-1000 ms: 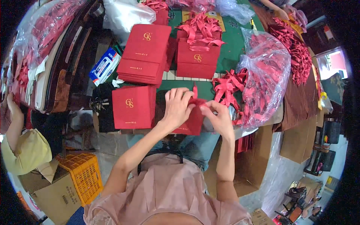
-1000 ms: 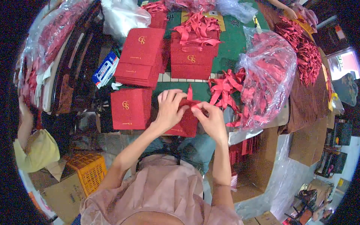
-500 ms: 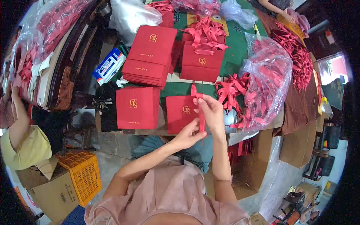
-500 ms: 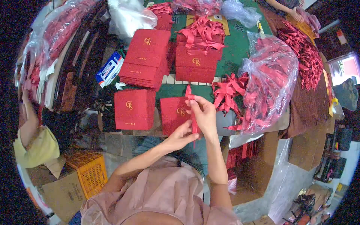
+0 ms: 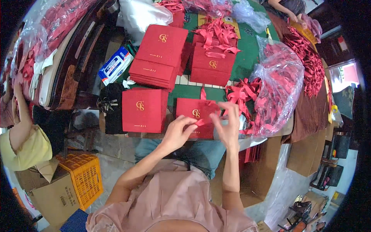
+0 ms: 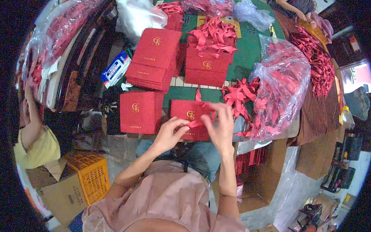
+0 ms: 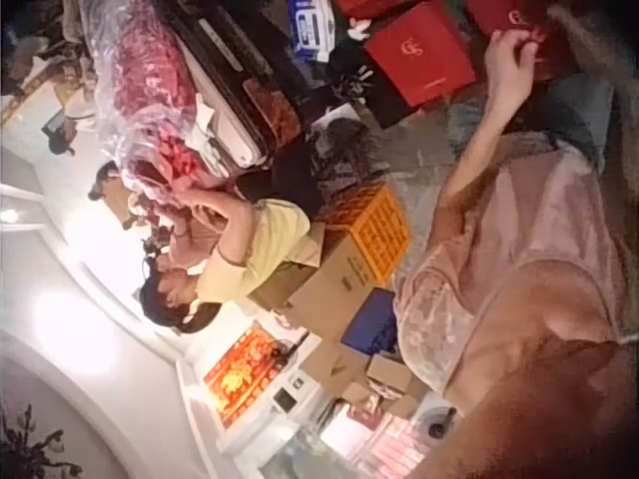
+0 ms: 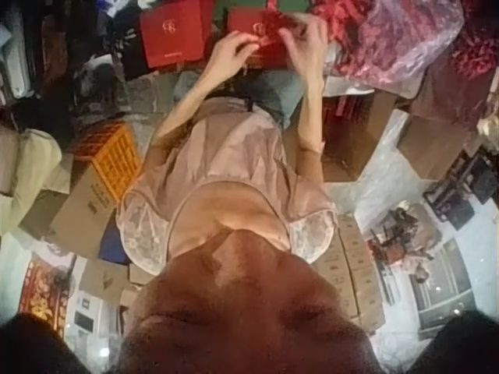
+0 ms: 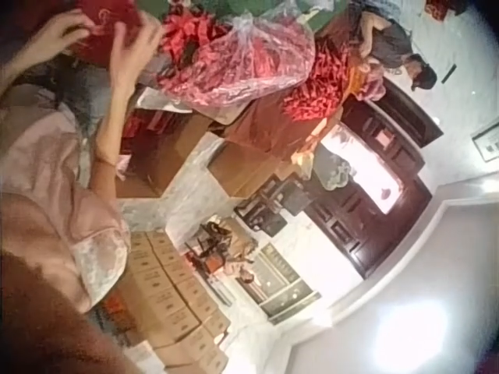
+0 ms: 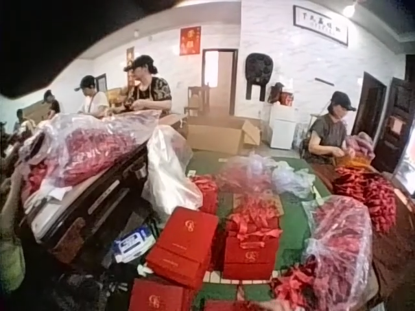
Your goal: The person attaches ribbon handles to small gift bags by threading the ribbon strips through holes and tying them by hand.
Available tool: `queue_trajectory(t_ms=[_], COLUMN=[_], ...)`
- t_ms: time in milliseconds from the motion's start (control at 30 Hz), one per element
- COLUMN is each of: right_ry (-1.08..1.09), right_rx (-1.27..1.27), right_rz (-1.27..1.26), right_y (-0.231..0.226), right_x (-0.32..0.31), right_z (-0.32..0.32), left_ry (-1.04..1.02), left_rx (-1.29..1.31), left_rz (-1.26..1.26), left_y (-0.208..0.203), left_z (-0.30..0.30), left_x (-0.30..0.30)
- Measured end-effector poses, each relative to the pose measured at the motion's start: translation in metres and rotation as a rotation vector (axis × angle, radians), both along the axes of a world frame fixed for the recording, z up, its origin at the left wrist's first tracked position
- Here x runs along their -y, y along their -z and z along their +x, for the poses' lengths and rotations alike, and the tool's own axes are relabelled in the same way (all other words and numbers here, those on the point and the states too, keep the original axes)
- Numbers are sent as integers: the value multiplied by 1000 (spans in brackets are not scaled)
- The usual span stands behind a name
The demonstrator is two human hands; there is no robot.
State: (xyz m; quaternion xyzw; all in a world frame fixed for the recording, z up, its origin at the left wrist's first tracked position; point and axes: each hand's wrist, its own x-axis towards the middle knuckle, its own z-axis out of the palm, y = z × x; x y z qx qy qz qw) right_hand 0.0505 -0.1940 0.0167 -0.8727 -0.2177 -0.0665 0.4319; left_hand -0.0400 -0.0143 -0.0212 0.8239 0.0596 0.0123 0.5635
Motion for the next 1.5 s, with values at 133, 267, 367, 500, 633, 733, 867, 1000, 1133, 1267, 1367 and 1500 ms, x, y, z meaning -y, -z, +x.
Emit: queue_trajectory(t_ms=[133,267,367,500,633,733,867,1000,1133,1267,1367,1500], right_ry=[-427,-414,-398,-350,-232,-185,-53,55,96,127,128,121], right_rx=[-297,-407,-413,-345,-277,-258,-248,-317,-359,-377,-406,-341], right_rz=[151,91,114,76,117,180,179,159,210,302,358,301], right_y=[-3,6,9,15,23,27,47,59,62,65,58,58], right_x=[-9,-10,-13,-12,-15,-29,-37,-35,-35,-39,-43,-44], right_z=[-13,-16,-18,-18,-15,-11,-12,-15,-16,-17,-20,-21], left_ry=[-41,-13,-3,-24,-131,-142,-153,-101,-41,-49,-51,-45], left_rx=[-113,-56,-30,-128,179,86,102,108,75,99,143,195], left_rz=[-314,-231,-243,-332,295,322,320,520,580,553,531,463], left_y=[-4,-6,2,6,5,20,22,21,16,3,3,3], left_z=[6,9,5,-1,-4,-2,6,24,34,37,38,36], left_x=[0,-4,-5,-1,10,11,14,3,-5,-5,-7,-10])
